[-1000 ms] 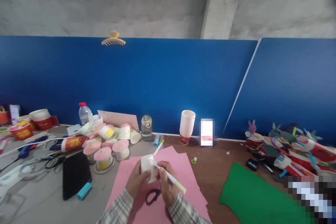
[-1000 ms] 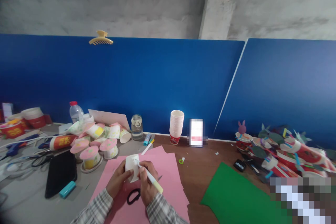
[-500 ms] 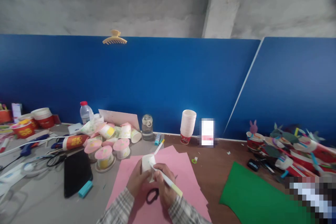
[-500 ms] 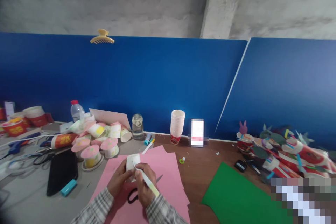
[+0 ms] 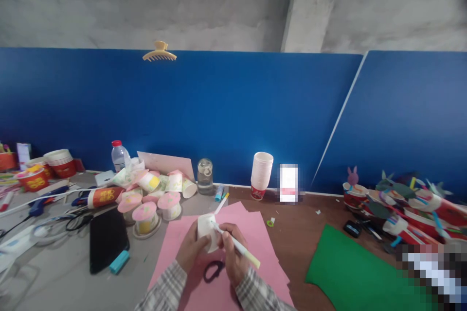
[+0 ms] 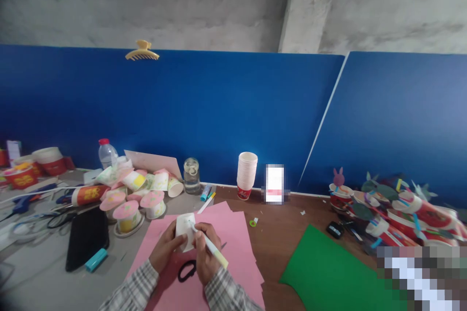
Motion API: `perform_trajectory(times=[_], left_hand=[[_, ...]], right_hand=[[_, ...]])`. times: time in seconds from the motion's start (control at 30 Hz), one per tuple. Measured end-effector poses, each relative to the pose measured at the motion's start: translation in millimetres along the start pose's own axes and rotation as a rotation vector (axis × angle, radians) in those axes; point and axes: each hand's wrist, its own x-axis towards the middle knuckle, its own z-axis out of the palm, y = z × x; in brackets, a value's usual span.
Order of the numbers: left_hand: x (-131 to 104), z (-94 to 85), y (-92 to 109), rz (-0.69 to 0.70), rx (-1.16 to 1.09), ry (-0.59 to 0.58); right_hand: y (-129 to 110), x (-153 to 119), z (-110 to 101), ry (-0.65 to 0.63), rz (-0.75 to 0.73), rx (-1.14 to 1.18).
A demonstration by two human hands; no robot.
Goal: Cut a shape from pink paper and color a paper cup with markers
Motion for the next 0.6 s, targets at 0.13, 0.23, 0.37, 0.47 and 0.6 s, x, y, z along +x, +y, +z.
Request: perform_trajectory(times=[0.13,0.23,0.37,0.47,0.6], left_hand=[[-3.7,3.9,2.6,0.029,-0.027,0.035],[-4.5,5.0,4.0,0.032,-0.005,0.033],[-2.0,2.3,2.5,0.029,0.040,0.045],[-0.3,0.7,1.8,0.027,0.059,0.055],[-1.0,1.8,4.0,0.018,0.061,0.044]], right_hand=[[-9.2,-0.4,-1.1,-0.054,-0.062,-0.055],[-10.8,0.3,-0.8,-0.056,-0.089,-0.061],[-7.1,1.6,0.1,-0.043,-0.046,-0.062],[-2.7,2.4,0.5,0.004,0.005,-0.030],[-2.0,2.7,0.3,0.011,0.003,0.003]])
